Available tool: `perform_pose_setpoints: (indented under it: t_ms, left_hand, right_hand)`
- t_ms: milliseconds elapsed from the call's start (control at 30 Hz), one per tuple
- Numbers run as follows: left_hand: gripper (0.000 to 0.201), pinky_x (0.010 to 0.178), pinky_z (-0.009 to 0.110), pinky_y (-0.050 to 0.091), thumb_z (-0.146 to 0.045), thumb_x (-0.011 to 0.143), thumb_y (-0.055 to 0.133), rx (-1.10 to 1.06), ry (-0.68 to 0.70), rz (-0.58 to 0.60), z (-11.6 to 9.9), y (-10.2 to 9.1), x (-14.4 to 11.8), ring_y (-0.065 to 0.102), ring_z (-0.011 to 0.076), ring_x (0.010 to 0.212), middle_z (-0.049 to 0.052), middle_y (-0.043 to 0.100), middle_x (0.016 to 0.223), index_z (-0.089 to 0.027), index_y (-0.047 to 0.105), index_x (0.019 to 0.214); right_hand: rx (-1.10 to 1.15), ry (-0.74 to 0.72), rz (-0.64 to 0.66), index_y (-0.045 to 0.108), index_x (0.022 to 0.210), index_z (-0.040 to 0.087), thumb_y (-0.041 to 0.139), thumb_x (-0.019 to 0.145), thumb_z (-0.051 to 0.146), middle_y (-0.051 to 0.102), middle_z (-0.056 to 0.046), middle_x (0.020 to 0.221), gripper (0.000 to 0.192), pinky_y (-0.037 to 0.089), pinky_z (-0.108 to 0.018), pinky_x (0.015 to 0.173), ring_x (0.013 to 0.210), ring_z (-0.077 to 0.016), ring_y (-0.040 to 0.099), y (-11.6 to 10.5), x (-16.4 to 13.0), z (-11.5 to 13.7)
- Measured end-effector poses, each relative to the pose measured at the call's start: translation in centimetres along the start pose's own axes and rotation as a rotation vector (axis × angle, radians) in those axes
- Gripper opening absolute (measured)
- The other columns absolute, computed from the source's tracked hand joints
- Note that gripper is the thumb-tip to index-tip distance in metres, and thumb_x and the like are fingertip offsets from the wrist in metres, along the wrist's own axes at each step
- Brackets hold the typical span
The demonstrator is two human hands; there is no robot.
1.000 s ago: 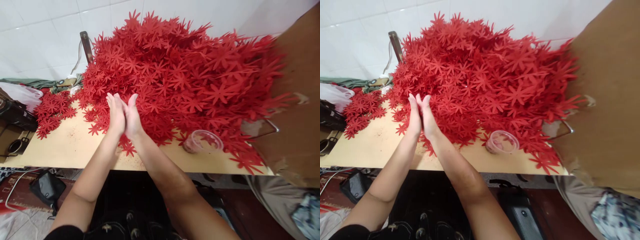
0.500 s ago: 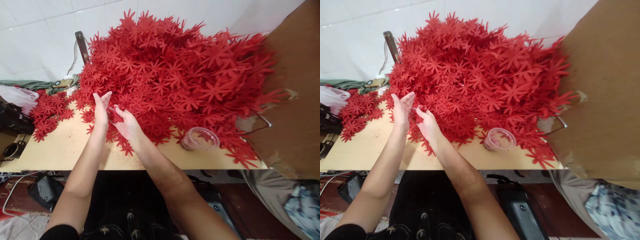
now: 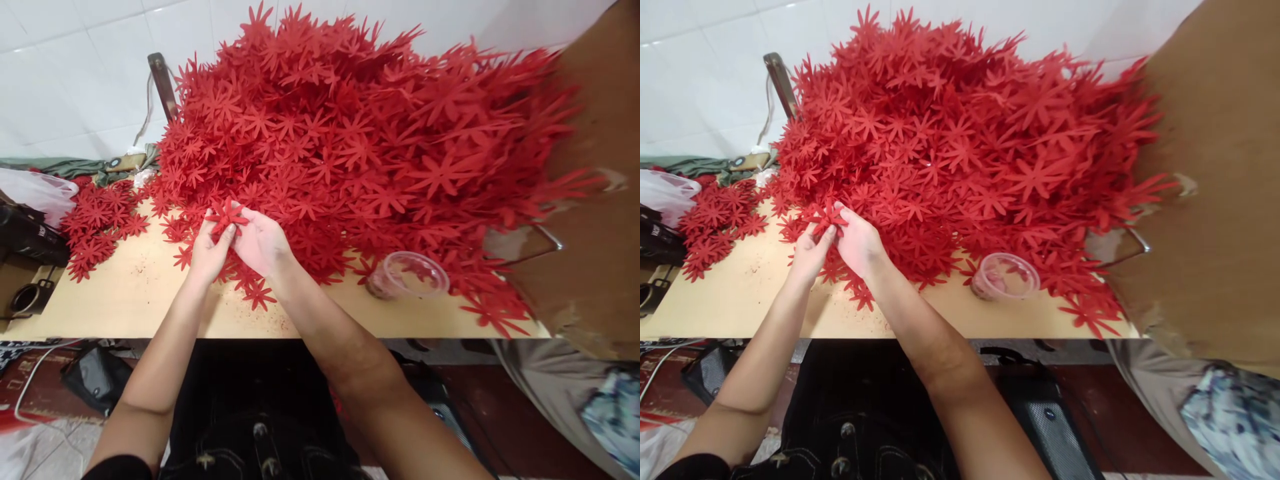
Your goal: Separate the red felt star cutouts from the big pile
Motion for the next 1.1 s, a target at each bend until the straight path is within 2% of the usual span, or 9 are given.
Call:
perform_pose_setpoints:
  t_ms: [133, 267, 433, 533, 633, 700, 800, 900, 1100]
  left_hand:
    - [0.034, 0.087, 0.033, 0.048, -0.048, 0.070, 0.069, -0.025, -0.060, -0.035, 0.3, -0.4, 0.2, 0.064, 0.0169, 0.083, 0.004, 0.070, 0.083, -0.017, 0.063, 0.083]
    - [0.030, 0.095, 0.033, 0.045, -0.044, 0.073, 0.067, -0.034, -0.067, -0.009, 0.3, -0.1, -0.1, 0.062, 0.0176, 0.097, 0.005, 0.068, 0.096, -0.018, 0.060, 0.087]
    - [0.036, 0.098, 0.034, 0.043, -0.044, 0.071, 0.068, -0.091, -0.072, -0.005, 0.6, -0.2, -0.4, 0.059, 0.0194, 0.107, 0.005, 0.064, 0.105, -0.020, 0.054, 0.093]
    - [0.045, 0.091, 0.031, 0.047, -0.039, 0.065, 0.074, -0.127, -0.043, -0.061, 0.2, -0.9, -0.5, 0.060, 0.0172, 0.102, 0.004, 0.062, 0.111, -0.022, 0.051, 0.099]
    - [0.047, 0.080, 0.028, 0.051, -0.041, 0.063, 0.075, -0.124, -0.091, -0.062, -0.1, -1.2, -0.5, 0.061, 0.0163, 0.095, 0.004, 0.062, 0.110, -0.022, 0.053, 0.100]
    - [0.045, 0.077, 0.028, 0.051, -0.047, 0.066, 0.072, -0.141, -0.154, -0.015, -0.1, -0.9, -0.6, 0.062, 0.0170, 0.095, 0.005, 0.064, 0.108, -0.022, 0.057, 0.100]
    - [0.042, 0.082, 0.029, 0.051, -0.046, 0.063, 0.076, -0.178, -0.180, 0.013, 0.1, -0.4, -0.6, 0.063, 0.0178, 0.096, 0.004, 0.068, 0.102, -0.021, 0.061, 0.094]
    - [0.035, 0.086, 0.030, 0.050, -0.037, 0.058, 0.080, -0.213, -0.193, -0.011, 0.6, -0.4, -0.3, 0.064, 0.0150, 0.088, 0.002, 0.070, 0.090, -0.018, 0.064, 0.083]
    - [0.023, 0.080, 0.026, 0.049, -0.026, 0.061, 0.076, -0.266, -0.237, -0.072, 1.2, -0.6, 0.0, 0.062, 0.0098, 0.072, -0.003, 0.066, 0.073, -0.018, 0.061, 0.077]
  right_hand:
    - [-0.085, 0.007, -0.018, 0.055, 0.086, 0.025, 0.063, 0.073, 0.043, 0.068, 0.001, 0.092, 0.024, 0.053, -0.039, 0.093, 0.095, -0.0166, 0.064, -0.6, -0.4, -0.1]
    - [-0.192, -0.068, -0.073, 0.058, 0.086, 0.025, 0.078, 0.058, 0.031, 0.068, 0.004, 0.085, 0.034, 0.055, -0.031, 0.084, 0.083, -0.0121, 0.064, -0.9, -0.6, 0.0]
    - [-0.260, -0.061, -0.045, 0.062, 0.084, 0.023, 0.078, 0.058, 0.038, 0.069, 0.003, 0.080, 0.034, 0.057, -0.032, 0.078, 0.073, -0.0119, 0.064, -1.0, -0.3, 0.0]
    - [-0.337, -0.069, -0.140, 0.063, 0.084, 0.022, 0.076, 0.061, 0.034, 0.067, 0.005, 0.071, 0.029, 0.055, -0.029, 0.068, 0.061, -0.0089, 0.060, -1.5, -0.3, 0.5]
    - [-0.425, -0.130, -0.191, 0.063, 0.081, 0.021, 0.072, 0.065, 0.031, 0.062, 0.007, 0.064, 0.022, 0.051, -0.025, 0.060, 0.055, -0.0073, 0.055, -1.7, -0.5, 1.1]
    - [-0.476, -0.187, -0.162, 0.062, 0.078, 0.021, 0.071, 0.067, 0.034, 0.061, 0.006, 0.064, 0.019, 0.050, -0.025, 0.061, 0.057, -0.0075, 0.054, -1.5, -0.6, 1.3]
    - [-0.497, -0.215, -0.126, 0.060, 0.077, 0.021, 0.070, 0.068, 0.038, 0.062, 0.004, 0.071, 0.022, 0.051, -0.026, 0.068, 0.064, -0.0089, 0.056, -1.6, -0.7, 1.2]
    - [-0.477, -0.197, -0.120, 0.059, 0.082, 0.021, 0.071, 0.066, 0.035, 0.062, 0.003, 0.074, 0.024, 0.052, -0.030, 0.074, 0.067, -0.0105, 0.058, -1.9, -0.6, 0.8]
    - [-0.513, -0.254, -0.035, 0.057, 0.081, 0.023, 0.065, 0.065, 0.017, 0.065, 0.001, 0.082, 0.019, 0.052, -0.033, 0.085, 0.082, -0.0145, 0.062, -1.4, -0.8, 0.8]
Point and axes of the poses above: each hand's wrist, its own x-axis towards the middle knuckle, its own y-axis out of the palm, z = x × y, the point moved 4 cm from there along x, towards the middle knuckle
